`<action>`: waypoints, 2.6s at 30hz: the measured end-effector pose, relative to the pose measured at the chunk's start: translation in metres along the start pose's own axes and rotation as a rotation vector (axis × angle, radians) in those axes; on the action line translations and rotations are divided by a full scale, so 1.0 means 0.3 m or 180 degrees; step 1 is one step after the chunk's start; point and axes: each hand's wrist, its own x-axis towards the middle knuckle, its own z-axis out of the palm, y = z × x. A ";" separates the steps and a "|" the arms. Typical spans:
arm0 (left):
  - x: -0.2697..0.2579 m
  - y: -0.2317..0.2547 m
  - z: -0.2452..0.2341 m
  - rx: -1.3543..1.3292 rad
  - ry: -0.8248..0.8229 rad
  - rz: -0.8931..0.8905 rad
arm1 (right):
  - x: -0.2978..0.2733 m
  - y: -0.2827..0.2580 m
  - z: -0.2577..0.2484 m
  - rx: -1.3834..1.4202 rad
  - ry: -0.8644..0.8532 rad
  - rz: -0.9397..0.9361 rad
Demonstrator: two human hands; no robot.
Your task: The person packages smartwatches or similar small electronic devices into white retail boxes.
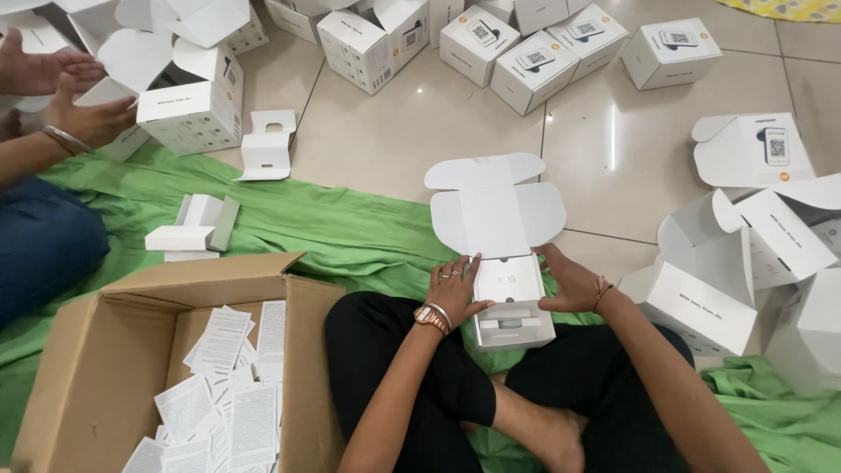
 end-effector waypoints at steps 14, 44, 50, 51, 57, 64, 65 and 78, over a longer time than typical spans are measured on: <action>0.011 -0.012 0.026 0.0044 -0.0181 -0.0019 | -0.039 0.062 0.039 0.0044 -0.0019 -0.0002; -0.015 -0.009 -0.108 -0.2056 -0.0217 -0.0183 | -0.111 -0.038 -0.018 0.0593 0.0145 0.0415; -0.009 -0.027 -0.059 -0.2239 -0.0332 -0.0139 | -0.106 0.028 0.050 0.0022 0.0441 0.0026; -0.011 -0.024 -0.062 -0.2243 -0.0369 -0.0154 | -0.105 0.014 0.048 -0.0073 0.0409 0.0099; 0.003 -0.030 -0.039 -0.2316 -0.0475 -0.0152 | -0.098 -0.059 -0.006 -0.0390 0.0061 0.0516; 0.001 0.001 -0.087 -0.2181 -0.0555 -0.0091 | -0.129 -0.016 0.017 -0.0228 -0.0304 0.0434; -0.016 0.006 -0.083 -0.2204 -0.0654 -0.0157 | -0.135 -0.007 0.037 -0.0285 -0.0287 0.0449; 0.047 0.025 -0.068 -0.2241 -0.0173 -0.0014 | -0.099 0.079 0.122 0.0842 0.0490 0.0440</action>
